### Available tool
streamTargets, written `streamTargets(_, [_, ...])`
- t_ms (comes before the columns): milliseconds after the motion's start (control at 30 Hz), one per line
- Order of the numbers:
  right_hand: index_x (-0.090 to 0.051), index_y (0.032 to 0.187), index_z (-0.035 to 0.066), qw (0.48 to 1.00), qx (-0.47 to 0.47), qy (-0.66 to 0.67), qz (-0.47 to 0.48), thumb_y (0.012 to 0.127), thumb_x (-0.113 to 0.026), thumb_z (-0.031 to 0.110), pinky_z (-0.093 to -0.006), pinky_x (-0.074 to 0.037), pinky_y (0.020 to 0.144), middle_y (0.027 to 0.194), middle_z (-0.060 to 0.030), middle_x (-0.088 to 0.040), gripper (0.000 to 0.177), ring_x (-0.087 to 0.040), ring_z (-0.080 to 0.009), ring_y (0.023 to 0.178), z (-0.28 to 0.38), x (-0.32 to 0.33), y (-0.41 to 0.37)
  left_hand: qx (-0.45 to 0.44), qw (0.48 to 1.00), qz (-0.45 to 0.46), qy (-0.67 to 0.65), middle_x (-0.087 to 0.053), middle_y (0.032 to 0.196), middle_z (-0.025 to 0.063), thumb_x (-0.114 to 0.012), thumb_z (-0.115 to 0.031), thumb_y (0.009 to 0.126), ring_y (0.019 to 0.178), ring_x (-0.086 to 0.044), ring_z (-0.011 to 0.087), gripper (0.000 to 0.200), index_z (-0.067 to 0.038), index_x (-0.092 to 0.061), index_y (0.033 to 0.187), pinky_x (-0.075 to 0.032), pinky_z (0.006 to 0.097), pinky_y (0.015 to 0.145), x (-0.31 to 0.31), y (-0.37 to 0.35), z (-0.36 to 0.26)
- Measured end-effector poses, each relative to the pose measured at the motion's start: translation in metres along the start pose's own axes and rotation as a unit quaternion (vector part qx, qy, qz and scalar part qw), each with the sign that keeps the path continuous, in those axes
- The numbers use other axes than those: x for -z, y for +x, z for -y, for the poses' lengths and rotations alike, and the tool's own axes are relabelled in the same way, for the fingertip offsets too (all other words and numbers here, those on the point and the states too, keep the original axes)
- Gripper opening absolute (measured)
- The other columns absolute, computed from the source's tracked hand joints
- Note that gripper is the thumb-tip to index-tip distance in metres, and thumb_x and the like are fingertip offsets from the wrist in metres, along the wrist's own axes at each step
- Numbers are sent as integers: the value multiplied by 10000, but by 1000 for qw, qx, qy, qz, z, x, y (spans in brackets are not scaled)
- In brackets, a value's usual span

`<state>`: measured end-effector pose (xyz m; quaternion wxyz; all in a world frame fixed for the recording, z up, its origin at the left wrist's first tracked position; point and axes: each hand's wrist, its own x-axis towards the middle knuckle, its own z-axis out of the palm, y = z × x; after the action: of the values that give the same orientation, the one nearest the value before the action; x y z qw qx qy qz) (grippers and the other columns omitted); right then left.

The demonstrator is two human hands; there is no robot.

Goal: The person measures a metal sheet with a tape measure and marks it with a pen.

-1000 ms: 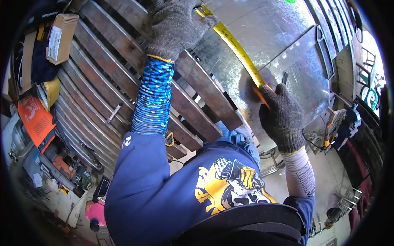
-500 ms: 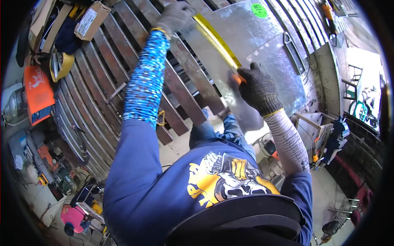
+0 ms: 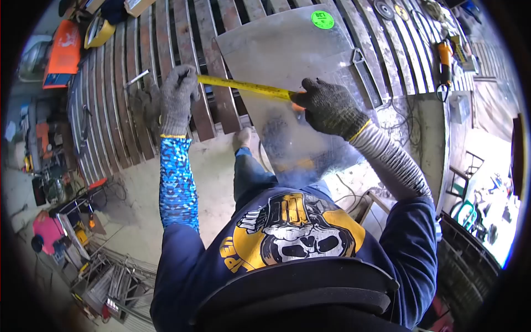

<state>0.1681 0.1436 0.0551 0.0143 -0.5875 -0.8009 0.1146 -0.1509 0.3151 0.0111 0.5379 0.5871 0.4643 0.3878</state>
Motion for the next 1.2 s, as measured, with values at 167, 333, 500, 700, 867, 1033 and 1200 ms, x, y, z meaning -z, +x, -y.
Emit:
streamTargets(167, [-701,1179,160,986,-116,106,-48,809,-660,146,-474,-545,720,984,-147,-590,372,-667,-361,867,-17,17,-53,-19,998,38,51,-622,750,16,-682,-206,972,625,-559,85,236,-38,-691,1137,-443,255,564,-88,49,-50])
streamTargets(333, [-706,1058,133,957,-210,178,-94,812,-726,182,-463,-545,686,929,-148,-606,252,-667,-367,797,-60,3,-91,-200,838,-57,504,-656,1174,204,-591,-448,1000,1146,-589,415,449,-73,-634,1242,-490,498,960,-189,94,22])
streamTargets(500, [-742,1087,98,897,-323,255,-162,794,-796,178,-446,-545,680,923,-162,-625,308,-672,-366,778,-73,-17,-140,-130,793,-75,590,-408,1470,225,-629,-591,910,1370,-413,428,707,-166,-467,1452,-426,579,1071,-203,84,56])
streamTargets(700, [-734,1092,31,831,-378,340,-226,729,-729,47,-382,-554,778,940,-179,-659,364,-675,-325,828,-70,-33,-165,-166,780,13,603,-421,1411,214,-708,-604,831,1330,-420,458,773,-190,-477,1442,-411,568,1086,-202,96,40])
streamTargets(867, [-732,1112,-5,809,-402,360,-233,723,-734,48,-368,-562,831,957,-149,-676,392,-692,-267,880,-70,-47,-185,-167,817,25,551,-440,1348,207,-743,-584,802,1299,-435,440,744,-188,-533,1396,-360,580,1102,-200,98,37])
streamTargets(1033, [-731,1138,-8,801,-445,359,-174,744,-740,63,-366,-573,852,999,-156,-704,401,-714,-255,910,-41,-51,-185,-244,813,76,523,-456,1329,187,-738,-561,809,1291,-423,417,720,-185,-544,1391,-303,592,1123,-212,117,30])
streamTargets(1200, [-734,1146,6,800,-461,336,-188,753,-745,92,-365,-569,855,1006,-155,-714,402,-716,-255,914,-20,-54,-186,-264,781,77,561,-470,1423,193,-631,-640,858,1393,-361,394,715,-219,-539,1428,-155,639,1184,-221,126,34])
